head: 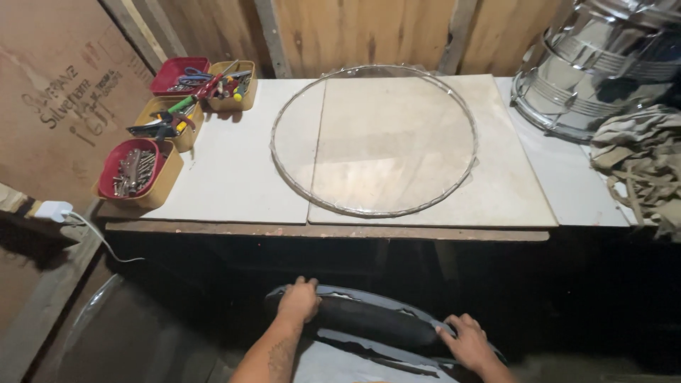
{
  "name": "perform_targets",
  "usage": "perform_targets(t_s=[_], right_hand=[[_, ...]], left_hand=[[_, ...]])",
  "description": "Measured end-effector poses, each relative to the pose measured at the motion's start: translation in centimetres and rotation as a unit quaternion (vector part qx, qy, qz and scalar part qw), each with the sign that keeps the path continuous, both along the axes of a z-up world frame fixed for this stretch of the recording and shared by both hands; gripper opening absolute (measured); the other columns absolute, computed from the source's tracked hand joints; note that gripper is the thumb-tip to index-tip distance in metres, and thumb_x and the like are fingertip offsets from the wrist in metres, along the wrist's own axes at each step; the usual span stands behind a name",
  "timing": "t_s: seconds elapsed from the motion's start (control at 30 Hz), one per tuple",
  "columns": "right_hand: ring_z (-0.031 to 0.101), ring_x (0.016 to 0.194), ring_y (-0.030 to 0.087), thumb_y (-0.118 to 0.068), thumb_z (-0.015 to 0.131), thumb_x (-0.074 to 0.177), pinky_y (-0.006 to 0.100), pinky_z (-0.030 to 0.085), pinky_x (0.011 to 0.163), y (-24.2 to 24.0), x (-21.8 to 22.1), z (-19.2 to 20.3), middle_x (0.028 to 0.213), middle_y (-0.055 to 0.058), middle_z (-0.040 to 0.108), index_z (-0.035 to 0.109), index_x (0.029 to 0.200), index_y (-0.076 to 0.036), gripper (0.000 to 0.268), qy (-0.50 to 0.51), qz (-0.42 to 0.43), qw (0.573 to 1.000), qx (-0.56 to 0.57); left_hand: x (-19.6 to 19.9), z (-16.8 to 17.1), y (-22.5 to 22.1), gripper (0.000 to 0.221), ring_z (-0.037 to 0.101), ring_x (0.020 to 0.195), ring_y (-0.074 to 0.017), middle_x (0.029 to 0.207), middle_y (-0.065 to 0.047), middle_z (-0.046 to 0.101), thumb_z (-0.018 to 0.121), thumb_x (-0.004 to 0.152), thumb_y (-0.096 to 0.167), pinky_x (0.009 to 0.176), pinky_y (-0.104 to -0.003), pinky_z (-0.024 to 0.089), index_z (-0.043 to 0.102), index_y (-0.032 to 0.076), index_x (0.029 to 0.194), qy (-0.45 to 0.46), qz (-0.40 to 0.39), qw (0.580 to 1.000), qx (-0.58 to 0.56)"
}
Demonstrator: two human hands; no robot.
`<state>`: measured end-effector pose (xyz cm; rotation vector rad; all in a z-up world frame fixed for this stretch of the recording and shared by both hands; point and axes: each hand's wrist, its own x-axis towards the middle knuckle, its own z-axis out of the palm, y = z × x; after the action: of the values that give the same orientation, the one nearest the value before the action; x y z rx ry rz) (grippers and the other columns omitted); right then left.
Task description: Cutting a plastic drumhead to size using scissors around a metal hoop on a workbench
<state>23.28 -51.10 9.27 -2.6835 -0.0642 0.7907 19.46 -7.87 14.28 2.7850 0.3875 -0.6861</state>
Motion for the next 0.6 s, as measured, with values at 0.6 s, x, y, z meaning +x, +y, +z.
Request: perform_targets(t_s=[0.6], right_hand=[[0.061, 0.13, 0.012, -0.047, 0.066, 0.098, 0.029, 0.045, 0.112, 3.3, -1.3, 7.5, 0.138, -0.008, 0.061, 0.059, 0.143, -0.032, 0.048, 0.111, 0.03, 0.992, 0.042]], left_hand=[[8.8, -3.8, -5.7, 0.023, 0.069, 0.095, -0.0401, 0.106, -0.015, 0.066, 0.063, 0.096, 0.034, 0.079, -0.053, 0.058, 0.07, 0.017, 0.109, -0.115, 0.026, 0.993, 0.023]])
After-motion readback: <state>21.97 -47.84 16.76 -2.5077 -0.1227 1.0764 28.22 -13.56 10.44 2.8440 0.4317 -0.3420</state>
